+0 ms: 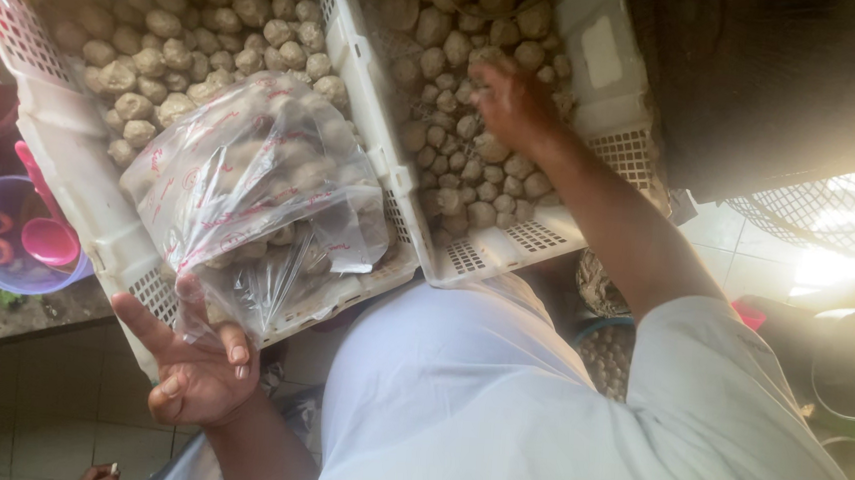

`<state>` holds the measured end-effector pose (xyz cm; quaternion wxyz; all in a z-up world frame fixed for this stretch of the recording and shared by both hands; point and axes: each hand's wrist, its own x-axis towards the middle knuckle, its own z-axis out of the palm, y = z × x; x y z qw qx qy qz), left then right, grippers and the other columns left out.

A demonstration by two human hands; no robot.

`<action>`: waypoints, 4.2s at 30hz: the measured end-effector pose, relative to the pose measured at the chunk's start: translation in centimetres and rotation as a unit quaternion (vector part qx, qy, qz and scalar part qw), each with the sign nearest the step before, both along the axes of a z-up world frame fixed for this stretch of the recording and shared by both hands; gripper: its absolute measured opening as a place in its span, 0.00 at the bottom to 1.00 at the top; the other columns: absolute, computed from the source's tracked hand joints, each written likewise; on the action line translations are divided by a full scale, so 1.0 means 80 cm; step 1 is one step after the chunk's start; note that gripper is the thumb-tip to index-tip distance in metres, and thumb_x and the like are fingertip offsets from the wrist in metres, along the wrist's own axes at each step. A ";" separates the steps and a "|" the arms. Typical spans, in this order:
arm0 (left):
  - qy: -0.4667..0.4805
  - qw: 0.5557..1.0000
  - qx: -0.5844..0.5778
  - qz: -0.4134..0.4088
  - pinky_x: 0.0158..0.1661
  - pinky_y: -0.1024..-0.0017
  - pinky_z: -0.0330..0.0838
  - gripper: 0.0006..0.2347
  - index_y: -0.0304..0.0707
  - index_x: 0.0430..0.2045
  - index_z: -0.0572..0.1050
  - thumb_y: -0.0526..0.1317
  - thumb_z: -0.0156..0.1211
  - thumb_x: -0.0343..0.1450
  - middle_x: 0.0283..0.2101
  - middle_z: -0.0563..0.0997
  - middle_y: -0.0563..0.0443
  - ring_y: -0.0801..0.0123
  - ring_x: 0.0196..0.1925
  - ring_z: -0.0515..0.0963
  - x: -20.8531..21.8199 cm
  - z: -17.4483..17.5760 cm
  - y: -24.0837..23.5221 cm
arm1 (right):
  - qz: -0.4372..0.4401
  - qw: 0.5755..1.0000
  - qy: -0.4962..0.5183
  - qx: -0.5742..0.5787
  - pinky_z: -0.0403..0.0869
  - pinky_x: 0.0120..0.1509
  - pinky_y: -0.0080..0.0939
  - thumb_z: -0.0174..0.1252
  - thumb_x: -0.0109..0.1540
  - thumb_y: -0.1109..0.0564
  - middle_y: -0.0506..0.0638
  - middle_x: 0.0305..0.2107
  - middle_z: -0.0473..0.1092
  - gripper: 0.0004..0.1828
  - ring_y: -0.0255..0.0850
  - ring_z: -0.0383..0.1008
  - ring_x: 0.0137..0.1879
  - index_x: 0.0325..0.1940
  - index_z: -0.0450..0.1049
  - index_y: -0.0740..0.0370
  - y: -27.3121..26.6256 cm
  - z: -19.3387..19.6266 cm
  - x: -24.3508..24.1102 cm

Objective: The person picks round meatballs from a white crate and places them into a clear plastic bag held in the left hand. The bag is gradually filled as the person continues to transfer meatballs from the crate.

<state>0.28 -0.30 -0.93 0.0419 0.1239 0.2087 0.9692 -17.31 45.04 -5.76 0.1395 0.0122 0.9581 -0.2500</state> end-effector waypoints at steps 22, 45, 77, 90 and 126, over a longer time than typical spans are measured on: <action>0.006 1.000 0.008 -0.021 0.39 0.68 0.83 0.41 0.65 0.81 0.46 0.37 0.52 0.68 0.79 0.56 0.34 0.49 0.48 0.85 -0.008 0.010 0.001 | 0.037 0.987 0.030 0.155 0.63 0.71 0.62 0.64 0.62 0.55 0.68 0.66 0.58 0.35 0.66 0.56 0.70 0.73 0.64 0.57 0.071 -0.041 -0.026; -0.019 1.000 -0.018 0.003 0.34 0.71 0.80 0.40 0.61 0.81 0.48 0.38 0.53 0.69 0.77 0.57 0.32 0.49 0.45 0.84 -0.003 0.007 -0.003 | 0.064 0.927 0.351 0.117 0.75 0.52 0.58 0.63 0.60 0.62 0.62 0.47 0.74 0.19 0.57 0.74 0.51 0.56 0.79 0.62 0.039 -0.080 -0.149; -0.017 0.997 -0.069 0.000 0.35 0.71 0.79 0.36 0.52 0.79 0.51 0.36 0.54 0.71 0.78 0.55 0.35 0.53 0.46 0.83 -0.004 -0.001 -0.001 | -0.210 0.977 0.029 -0.027 0.76 0.63 0.47 0.56 0.65 0.54 0.55 0.54 0.76 0.21 0.46 0.79 0.58 0.63 0.75 0.52 0.035 0.051 0.188; -0.039 0.992 -0.079 0.085 0.32 0.73 0.79 0.35 0.51 0.78 0.50 0.42 0.55 0.72 0.75 0.64 0.35 0.54 0.43 0.85 0.003 -0.004 0.010 | 0.256 0.943 -0.186 0.105 0.69 0.68 0.50 0.56 0.64 0.49 0.52 0.58 0.71 0.26 0.48 0.72 0.62 0.68 0.68 0.43 -0.020 0.047 0.083; 0.089 0.445 -0.820 0.348 0.45 0.62 0.83 0.05 0.25 0.30 0.75 0.31 0.58 0.67 0.59 0.71 0.13 0.36 0.55 0.78 -0.062 0.032 0.185 | 0.150 0.973 0.171 -0.030 0.73 0.61 0.50 0.64 0.60 0.50 0.53 0.54 0.74 0.19 0.52 0.74 0.58 0.54 0.78 0.57 0.001 0.021 0.161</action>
